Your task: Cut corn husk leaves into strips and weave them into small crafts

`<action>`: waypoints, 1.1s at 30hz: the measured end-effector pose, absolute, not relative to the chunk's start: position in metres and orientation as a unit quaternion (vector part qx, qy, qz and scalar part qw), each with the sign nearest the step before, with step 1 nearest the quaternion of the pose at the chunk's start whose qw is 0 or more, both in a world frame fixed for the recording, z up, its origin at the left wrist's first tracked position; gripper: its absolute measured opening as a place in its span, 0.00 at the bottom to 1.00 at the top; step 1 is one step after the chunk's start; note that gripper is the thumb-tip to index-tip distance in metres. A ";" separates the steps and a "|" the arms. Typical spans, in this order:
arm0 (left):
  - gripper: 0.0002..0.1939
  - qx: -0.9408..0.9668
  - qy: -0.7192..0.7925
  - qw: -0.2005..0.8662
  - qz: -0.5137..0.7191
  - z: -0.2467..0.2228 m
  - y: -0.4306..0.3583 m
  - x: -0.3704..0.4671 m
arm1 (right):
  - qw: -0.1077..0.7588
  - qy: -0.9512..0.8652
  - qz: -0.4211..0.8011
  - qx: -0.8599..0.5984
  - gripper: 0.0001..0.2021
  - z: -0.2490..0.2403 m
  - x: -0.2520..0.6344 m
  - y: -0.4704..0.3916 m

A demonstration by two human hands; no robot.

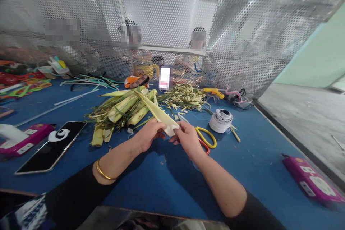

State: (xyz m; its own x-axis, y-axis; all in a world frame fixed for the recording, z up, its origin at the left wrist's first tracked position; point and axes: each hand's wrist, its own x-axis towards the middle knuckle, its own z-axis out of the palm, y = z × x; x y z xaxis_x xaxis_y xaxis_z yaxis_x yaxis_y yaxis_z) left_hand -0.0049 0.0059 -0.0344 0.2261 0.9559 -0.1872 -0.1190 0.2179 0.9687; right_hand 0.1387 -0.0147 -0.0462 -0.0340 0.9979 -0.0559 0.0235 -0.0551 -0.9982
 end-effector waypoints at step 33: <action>0.10 0.674 0.487 0.291 0.473 -0.032 0.010 -0.014 | 0.385 -0.640 0.218 -0.629 0.09 -0.043 0.159 -0.007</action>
State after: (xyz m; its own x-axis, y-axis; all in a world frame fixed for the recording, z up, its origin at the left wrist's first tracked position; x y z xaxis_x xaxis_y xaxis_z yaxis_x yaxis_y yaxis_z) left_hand -0.0138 0.0099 -0.0316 0.0782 0.9321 0.3535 0.3809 -0.3556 0.8535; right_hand 0.1594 -0.0069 -0.0431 0.0862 0.9721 0.2182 0.6371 0.1146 -0.7622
